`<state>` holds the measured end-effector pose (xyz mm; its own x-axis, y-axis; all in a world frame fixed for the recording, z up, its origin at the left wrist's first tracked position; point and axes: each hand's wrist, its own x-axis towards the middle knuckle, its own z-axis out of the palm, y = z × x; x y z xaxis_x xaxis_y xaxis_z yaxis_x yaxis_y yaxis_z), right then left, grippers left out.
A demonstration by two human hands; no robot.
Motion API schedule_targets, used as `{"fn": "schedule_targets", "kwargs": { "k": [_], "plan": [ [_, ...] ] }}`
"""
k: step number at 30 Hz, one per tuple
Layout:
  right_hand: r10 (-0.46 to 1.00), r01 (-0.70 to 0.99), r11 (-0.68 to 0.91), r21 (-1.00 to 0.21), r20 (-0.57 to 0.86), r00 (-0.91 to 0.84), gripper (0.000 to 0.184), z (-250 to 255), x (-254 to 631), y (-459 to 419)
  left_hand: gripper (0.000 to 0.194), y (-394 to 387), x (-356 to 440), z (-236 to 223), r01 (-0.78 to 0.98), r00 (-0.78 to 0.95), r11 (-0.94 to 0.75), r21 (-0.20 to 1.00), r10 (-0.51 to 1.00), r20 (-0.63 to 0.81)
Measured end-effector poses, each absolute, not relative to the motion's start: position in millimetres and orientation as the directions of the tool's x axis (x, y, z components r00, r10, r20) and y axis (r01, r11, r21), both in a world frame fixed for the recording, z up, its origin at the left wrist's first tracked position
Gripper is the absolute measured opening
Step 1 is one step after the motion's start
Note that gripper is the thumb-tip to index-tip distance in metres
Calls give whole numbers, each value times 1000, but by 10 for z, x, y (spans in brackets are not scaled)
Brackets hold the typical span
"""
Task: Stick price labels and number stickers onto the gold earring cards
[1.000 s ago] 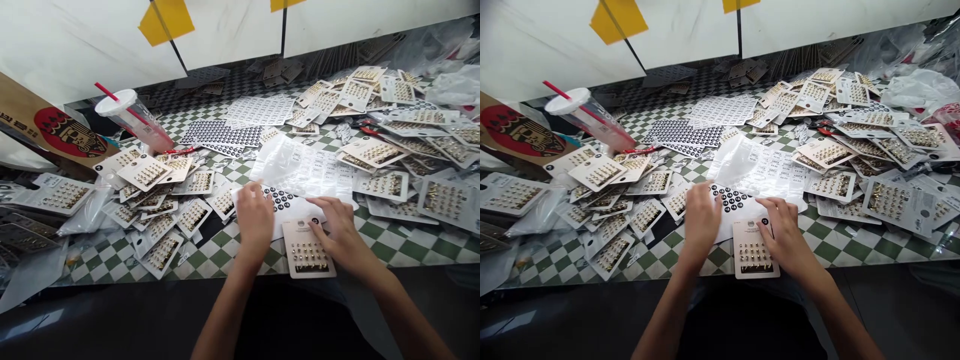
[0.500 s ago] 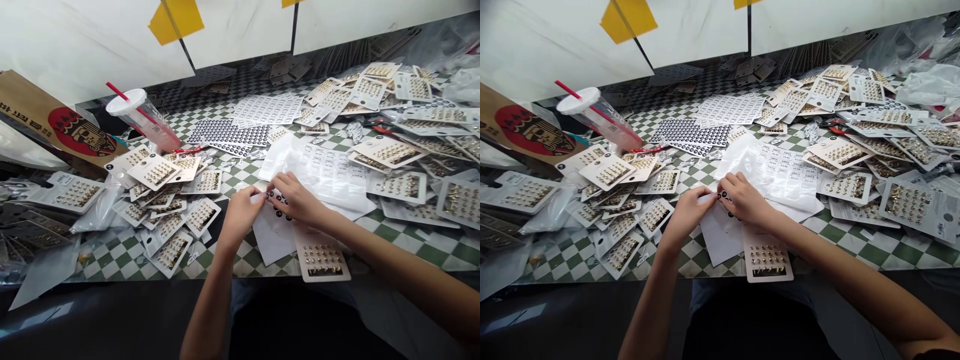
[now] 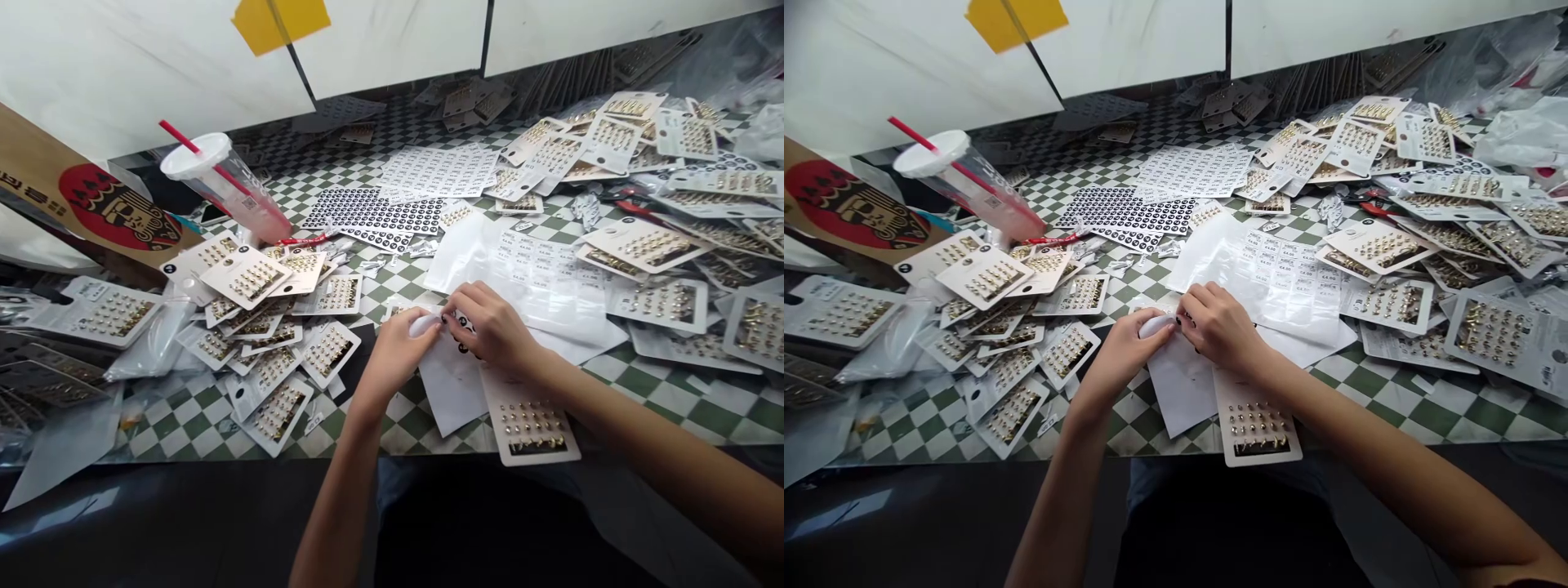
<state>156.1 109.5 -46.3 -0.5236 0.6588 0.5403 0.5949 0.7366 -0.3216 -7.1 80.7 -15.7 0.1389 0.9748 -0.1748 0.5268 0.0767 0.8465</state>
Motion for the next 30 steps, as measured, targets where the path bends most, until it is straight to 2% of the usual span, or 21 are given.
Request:
{"fn": "schedule_targets", "kwargs": {
  "k": [6,12,14,17,19,21,23,25,27,30],
  "plan": [
    [695,565,715,-412,507,-510,2,-454,1582,1051,21,808,-47,-167,525,105,92,846,980,-172],
    [703,595,696,-401,547,-454,12,-446,1585,1107,19,807,-49,-156,561,91,94,823,980,-174],
    [710,632,670,-389,585,-392,13,-393,1638,1121,10,787,-33,-159,614,1,84,785,994,-107],
    [662,708,641,-295,679,-317,15,-291,1750,1047,21,709,65,-143,704,-207,49,708,968,140],
    [597,733,654,-186,723,-348,15,-244,1817,924,16,631,187,-110,683,-145,-21,730,976,164],
    [534,728,681,-79,734,-420,15,-229,1874,771,16,551,333,-75,559,50,-82,825,997,65],
    [491,700,714,-19,726,-482,14,-238,1933,620,16,482,463,-58,445,158,-90,891,987,20],
    [496,658,751,-55,706,-507,15,-261,2018,492,12,431,546,-70,402,155,-84,912,988,23],
    [598,671,718,-185,657,-458,20,-295,2133,380,10,391,574,-105,403,135,-80,912,990,28],
    [845,837,437,-329,469,-257,24,-391,2323,224,9,337,575,-179,442,121,-77,894,992,25]
  ]
}}
